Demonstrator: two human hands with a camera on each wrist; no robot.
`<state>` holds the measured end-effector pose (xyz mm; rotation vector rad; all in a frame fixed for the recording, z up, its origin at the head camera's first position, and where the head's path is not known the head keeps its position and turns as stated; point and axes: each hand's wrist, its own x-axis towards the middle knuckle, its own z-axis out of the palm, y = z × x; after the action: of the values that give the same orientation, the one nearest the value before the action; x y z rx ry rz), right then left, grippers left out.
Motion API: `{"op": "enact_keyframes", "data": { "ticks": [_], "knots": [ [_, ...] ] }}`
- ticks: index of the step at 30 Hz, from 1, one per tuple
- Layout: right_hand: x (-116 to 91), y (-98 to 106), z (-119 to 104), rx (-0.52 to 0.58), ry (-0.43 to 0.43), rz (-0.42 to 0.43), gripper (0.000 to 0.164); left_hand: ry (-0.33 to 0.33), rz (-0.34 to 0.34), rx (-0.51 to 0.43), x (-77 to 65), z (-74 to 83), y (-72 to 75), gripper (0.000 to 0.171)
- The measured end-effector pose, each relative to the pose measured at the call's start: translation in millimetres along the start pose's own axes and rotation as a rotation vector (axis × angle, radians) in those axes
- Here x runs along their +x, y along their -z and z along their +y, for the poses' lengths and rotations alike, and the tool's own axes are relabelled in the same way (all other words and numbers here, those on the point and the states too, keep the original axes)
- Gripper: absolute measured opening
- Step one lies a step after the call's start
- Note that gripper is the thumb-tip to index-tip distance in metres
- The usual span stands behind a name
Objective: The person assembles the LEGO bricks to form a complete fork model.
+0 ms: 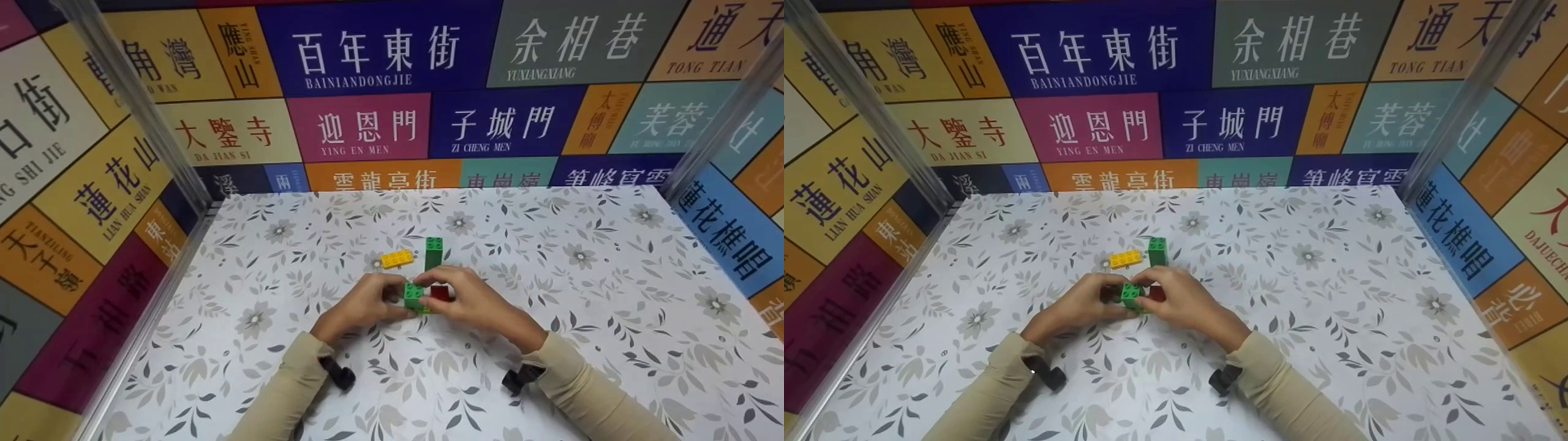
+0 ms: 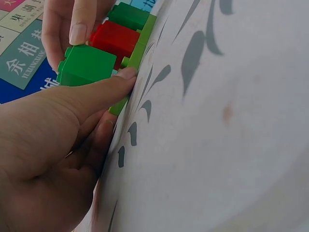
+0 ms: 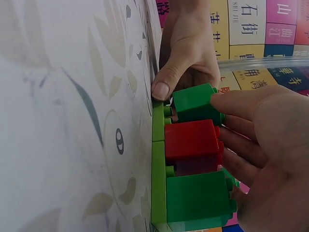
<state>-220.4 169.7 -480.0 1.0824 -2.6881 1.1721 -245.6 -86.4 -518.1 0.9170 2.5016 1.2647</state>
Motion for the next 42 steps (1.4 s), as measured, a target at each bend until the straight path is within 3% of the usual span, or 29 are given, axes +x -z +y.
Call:
{"op": "enact_keyframes", "data": {
  "ticks": [10,33,42],
  "knots": [
    [-0.8,1.2,0.3,-0.055,-0.028,-0.003,0.033,0.014,0.004,0.043,1.2,1.7,0.2,0.033],
    [-3.3,-4.3,1.1,-0.041,-0.051,0.014,0.031,0.013,0.001,0.007,-1.1,0.6,0.7,0.032],
    [-4.7,-4.6,2.6,-0.043,-0.06,0.015,0.032,0.041,-0.015,0.007,-1.6,2.1,1.7,0.036]
  ]
}}
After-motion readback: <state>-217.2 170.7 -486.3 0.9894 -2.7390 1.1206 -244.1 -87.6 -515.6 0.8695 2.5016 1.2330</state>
